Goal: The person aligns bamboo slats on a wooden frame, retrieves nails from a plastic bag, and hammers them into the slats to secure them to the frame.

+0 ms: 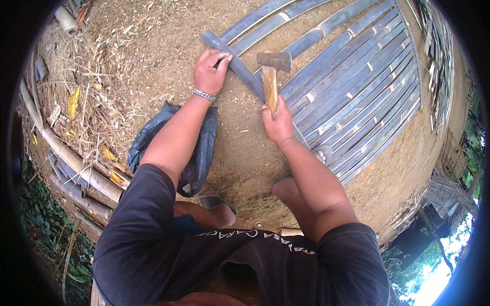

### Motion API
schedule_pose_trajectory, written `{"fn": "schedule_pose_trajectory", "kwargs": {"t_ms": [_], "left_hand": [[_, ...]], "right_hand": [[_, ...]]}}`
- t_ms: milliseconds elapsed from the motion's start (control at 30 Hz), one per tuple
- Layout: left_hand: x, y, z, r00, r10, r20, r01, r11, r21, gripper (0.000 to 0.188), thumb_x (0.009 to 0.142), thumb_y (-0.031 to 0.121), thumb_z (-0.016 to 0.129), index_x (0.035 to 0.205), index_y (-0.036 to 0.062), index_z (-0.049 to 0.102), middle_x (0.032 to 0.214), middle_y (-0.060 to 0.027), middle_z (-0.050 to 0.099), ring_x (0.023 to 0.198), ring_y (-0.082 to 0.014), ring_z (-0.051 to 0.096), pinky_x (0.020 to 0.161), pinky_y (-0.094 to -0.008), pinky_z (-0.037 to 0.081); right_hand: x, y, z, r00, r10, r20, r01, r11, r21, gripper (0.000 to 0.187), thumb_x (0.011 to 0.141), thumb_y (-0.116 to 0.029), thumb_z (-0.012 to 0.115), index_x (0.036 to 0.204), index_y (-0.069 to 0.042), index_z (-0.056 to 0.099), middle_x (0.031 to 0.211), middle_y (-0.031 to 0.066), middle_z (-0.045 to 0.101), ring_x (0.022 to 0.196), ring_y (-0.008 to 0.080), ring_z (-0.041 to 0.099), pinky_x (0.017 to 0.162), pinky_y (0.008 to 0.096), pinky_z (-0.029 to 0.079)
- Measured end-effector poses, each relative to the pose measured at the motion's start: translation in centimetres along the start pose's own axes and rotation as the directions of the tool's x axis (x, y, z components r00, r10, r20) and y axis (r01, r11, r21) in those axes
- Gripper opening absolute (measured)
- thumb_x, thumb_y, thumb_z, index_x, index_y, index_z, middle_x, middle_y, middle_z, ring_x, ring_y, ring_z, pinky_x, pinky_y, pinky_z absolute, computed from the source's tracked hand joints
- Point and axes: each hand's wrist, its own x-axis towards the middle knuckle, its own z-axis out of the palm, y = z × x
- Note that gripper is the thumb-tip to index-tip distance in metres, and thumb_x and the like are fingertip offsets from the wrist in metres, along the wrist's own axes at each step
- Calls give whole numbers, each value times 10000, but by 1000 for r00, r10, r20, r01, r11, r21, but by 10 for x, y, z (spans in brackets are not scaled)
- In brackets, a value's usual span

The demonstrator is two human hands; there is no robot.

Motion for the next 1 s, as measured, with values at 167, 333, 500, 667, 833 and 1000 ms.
{"fn": "schedule_pose_trajectory", "kwargs": {"t_ms": [167, 333, 500, 667, 833, 1000], "left_hand": [[-1, 0, 2, 999, -31, -22, 31, 1000, -3, 92, 842, 127, 783, 898, 55, 774, 930, -109, 704, 878, -277, 681, 793, -371, 538], [-1, 0, 4, 999, -43, -22, 43, 999, -10, 88, 838, 121, 785, 897, 56, 775, 929, -111, 700, 885, -276, 675, 805, -371, 532], [0, 0, 6, 998, -13, -60, 12, 1000, -27, 66, 808, 113, 791, 851, 78, 756, 882, -82, 682, 855, -283, 652, 789, -396, 507], [1, -3, 8, 998, 6, -61, -9, 998, -54, 62, 798, 108, 788, 838, 94, 743, 866, -70, 671, 853, -286, 641, 794, -410, 496], [1, -5, 6, 999, 13, -39, -14, 999, -29, 62, 795, 93, 779, 841, 99, 737, 882, -63, 670, 886, -289, 637, 810, -405, 494], [1, -6, 5, 999, 19, -34, -21, 998, -52, 65, 805, 85, 779, 852, 54, 747, 880, -104, 681, 885, -304, 648, 821, -406, 506]], "right_hand": [[-1, -4, -2, 1000, 4, 8, -3, 998, -58, 371, 917, -168, 624, 1244, -15, 542, 990, 275, 679, 963, 458, 677, 858, 482, 523], [-2, -2, 0, 1000, -7, 10, 8, 997, -71, 384, 920, -171, 615, 1262, -18, 530, 1004, 289, 678, 982, 483, 665, 865, 500, 520], [-10, -34, -3, 990, -136, 49, 144, 950, -279, 446, 944, -162, 592, 1354, -18, 493, 1155, 312, 650, 1085, 494, 635, 929, 519, 509], [-11, -78, -1, 943, -329, 50, 330, 902, -279, 519, 983, -155, 568, 1464, -21, 430, 1350, 300, 571, 1214, 472, 585, 1023, 499, 482], [4, -77, 0, 951, -281, 128, 309, 859, -408, 518, 994, -161, 573, 1476, -41, 426, 1371, 280, 570, 1227, 461, 582, 1030, 502, 481], [0, -93, -6, 935, -344, 88, 349, 847, -402, 514, 986, -136, 573, 1473, -55, 429, 1364, 269, 579, 1209, 463, 591, 1019, 500, 491]]}}
